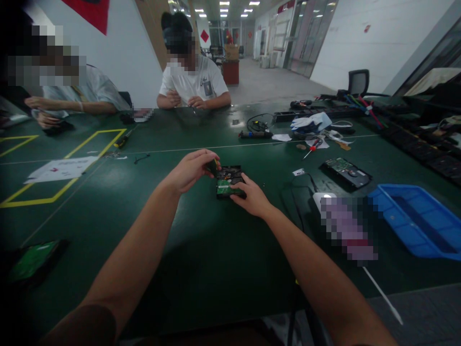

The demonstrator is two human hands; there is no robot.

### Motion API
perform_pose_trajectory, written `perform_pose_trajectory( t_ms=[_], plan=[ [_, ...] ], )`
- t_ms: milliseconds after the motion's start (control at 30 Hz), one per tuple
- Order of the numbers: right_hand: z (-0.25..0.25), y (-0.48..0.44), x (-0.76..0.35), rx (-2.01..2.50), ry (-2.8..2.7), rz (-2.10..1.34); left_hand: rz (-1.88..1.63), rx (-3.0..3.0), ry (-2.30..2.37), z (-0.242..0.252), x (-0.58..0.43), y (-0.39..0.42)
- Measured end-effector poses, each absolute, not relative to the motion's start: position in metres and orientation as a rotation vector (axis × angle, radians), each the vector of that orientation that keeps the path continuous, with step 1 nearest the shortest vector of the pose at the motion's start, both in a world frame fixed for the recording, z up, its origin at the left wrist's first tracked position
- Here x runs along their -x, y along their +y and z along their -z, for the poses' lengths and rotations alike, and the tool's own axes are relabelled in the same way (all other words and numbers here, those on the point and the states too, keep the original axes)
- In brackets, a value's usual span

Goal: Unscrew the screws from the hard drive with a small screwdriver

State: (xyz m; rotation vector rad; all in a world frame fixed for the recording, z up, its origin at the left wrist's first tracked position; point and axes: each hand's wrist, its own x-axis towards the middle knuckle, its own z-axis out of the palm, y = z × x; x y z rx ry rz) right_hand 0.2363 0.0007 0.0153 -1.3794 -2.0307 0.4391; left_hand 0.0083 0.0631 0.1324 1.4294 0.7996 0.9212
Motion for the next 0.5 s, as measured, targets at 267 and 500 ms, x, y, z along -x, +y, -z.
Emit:
perform_pose_trajectory(
  t_ms=[267,500],
  plan=[
    [-0.0170,0.0013,-0.2351,1.381,-2.036,-0.449,-0.907,-1.374,0.798,-0.1308,-0.0104,0.0624],
    [-0.0181,0.0003,-0.2359,1.402,-2.050,-0.440,-0.926,-1.446,0.825,-0.1306,-0.0080,0.0648]
  ],
)
